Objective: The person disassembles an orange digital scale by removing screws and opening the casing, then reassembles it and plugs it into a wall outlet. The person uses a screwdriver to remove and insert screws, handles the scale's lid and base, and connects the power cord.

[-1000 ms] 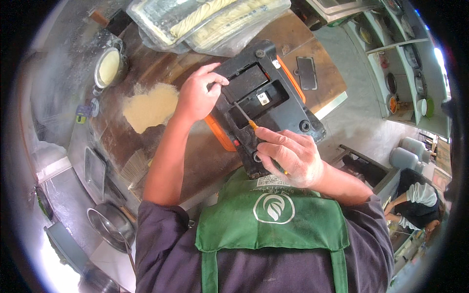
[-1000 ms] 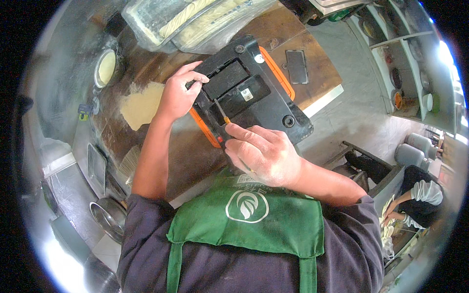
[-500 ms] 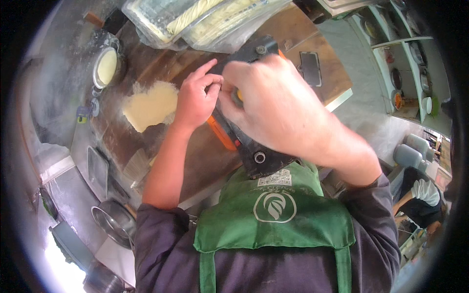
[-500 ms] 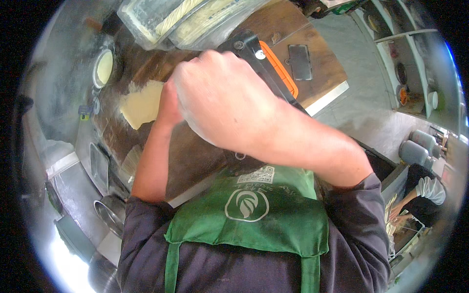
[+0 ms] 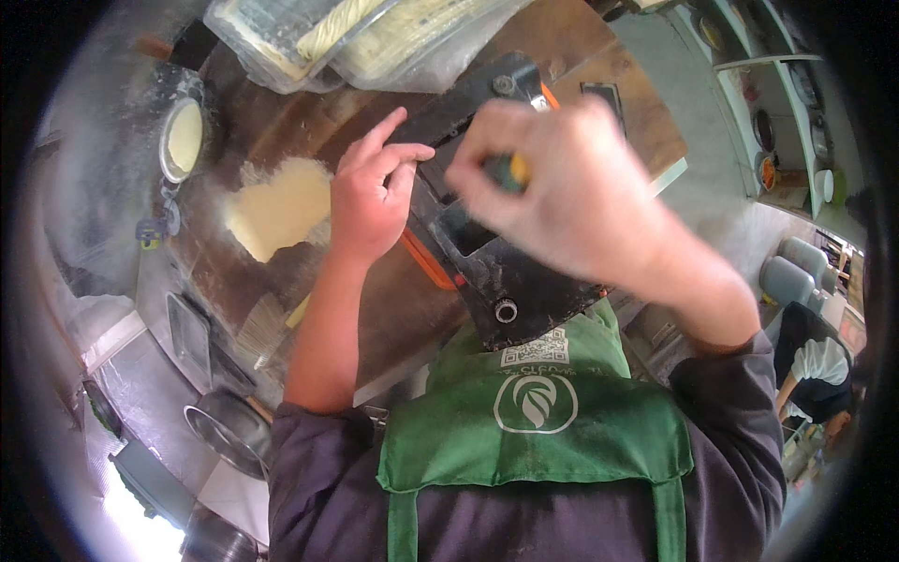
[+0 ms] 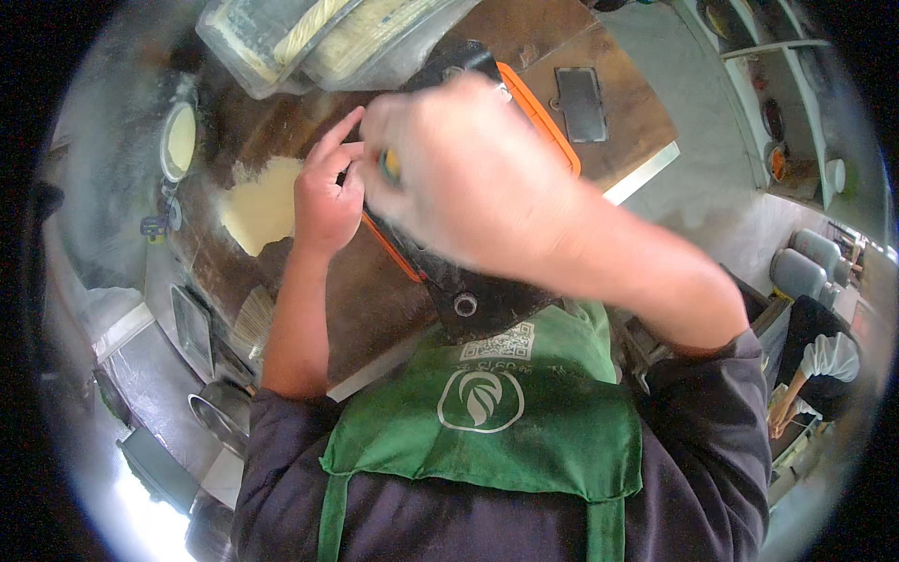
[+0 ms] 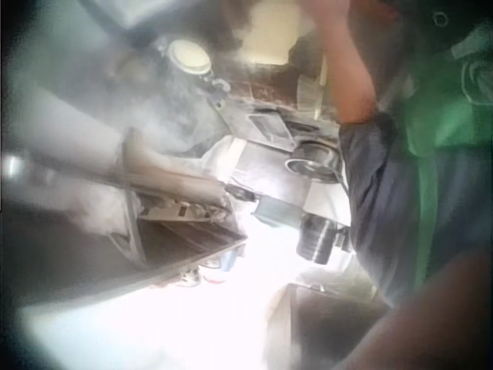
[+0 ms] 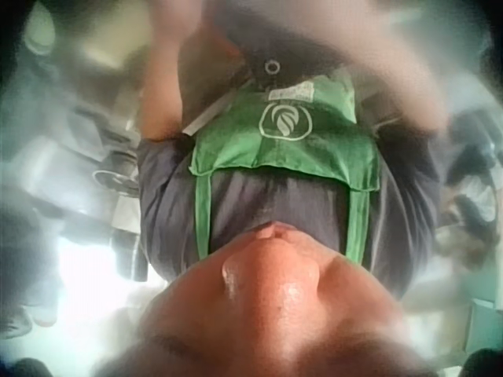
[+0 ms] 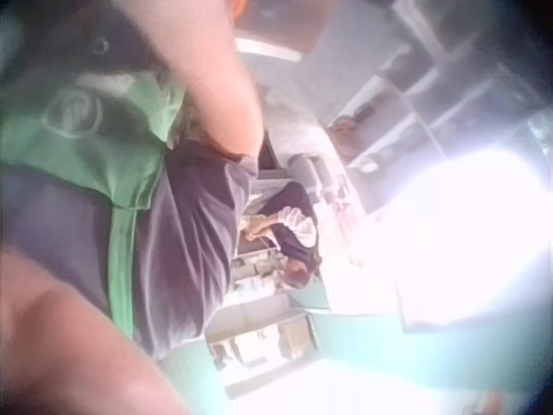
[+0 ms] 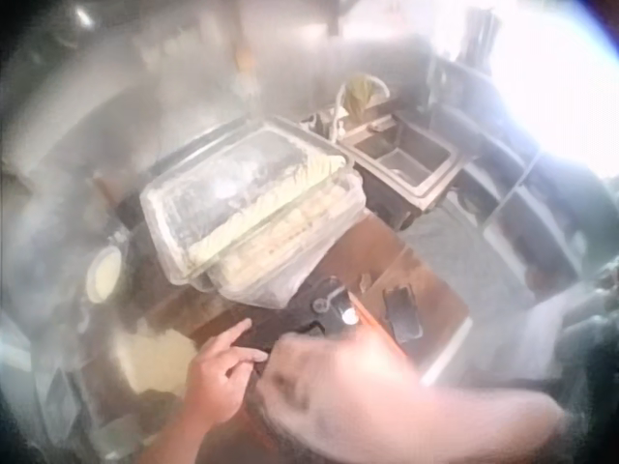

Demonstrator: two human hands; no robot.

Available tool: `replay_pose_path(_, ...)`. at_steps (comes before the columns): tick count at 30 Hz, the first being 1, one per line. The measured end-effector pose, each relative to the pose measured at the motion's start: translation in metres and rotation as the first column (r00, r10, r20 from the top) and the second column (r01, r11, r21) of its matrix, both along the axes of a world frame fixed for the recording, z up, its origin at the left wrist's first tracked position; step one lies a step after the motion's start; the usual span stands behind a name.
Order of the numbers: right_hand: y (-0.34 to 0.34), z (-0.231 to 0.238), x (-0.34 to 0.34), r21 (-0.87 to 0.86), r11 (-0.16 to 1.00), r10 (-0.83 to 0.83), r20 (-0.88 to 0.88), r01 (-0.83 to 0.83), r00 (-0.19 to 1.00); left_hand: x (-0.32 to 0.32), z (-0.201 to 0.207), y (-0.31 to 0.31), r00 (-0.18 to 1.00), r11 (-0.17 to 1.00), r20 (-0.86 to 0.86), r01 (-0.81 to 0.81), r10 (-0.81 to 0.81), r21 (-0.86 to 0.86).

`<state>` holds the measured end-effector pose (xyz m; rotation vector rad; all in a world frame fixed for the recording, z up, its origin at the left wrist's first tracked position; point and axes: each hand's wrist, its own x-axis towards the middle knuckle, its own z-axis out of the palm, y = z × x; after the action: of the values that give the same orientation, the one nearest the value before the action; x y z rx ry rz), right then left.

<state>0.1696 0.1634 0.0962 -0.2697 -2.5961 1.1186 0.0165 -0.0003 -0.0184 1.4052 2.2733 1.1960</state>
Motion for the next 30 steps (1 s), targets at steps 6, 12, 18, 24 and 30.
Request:
replay_pose_path(6, 0.006, 0.003, 0.018, -0.093, 0.994, -0.054, 0.010, 0.055, 0.998, 0.000, 0.001, -0.001, 1.000, 1.000, -0.025, 0.011, -0.011, -0.005)
replay_pose_path(12, 0.038, -0.009, 0.015, -0.275, 0.945, -0.139, 0.147, 0.175, 0.979, 0.001, -0.001, 0.001, 0.999, 0.999, 0.041, -0.027, 0.028, -0.032)
replay_pose_path(18, 0.032, -0.010, 0.030, -0.204, 0.974, -0.103, 0.014, 0.104, 0.995, 0.001, -0.001, 0.002, 1.000, 1.000, 0.028, -0.001, 0.001, -0.011)
replay_pose_path(24, 0.035, -0.012, 0.030, -0.195, 0.976, -0.099, 0.004, 0.098, 0.995, 0.001, 0.000, 0.000, 0.996, 0.999, 0.093, -0.003, 0.006, -0.038)
replay_pose_path(30, 0.037, -0.013, 0.028, -0.183, 0.980, -0.069, 0.018, 0.071, 0.997, 0.000, 0.000, 0.001, 0.998, 1.000, 0.060, 0.014, -0.012, -0.020)
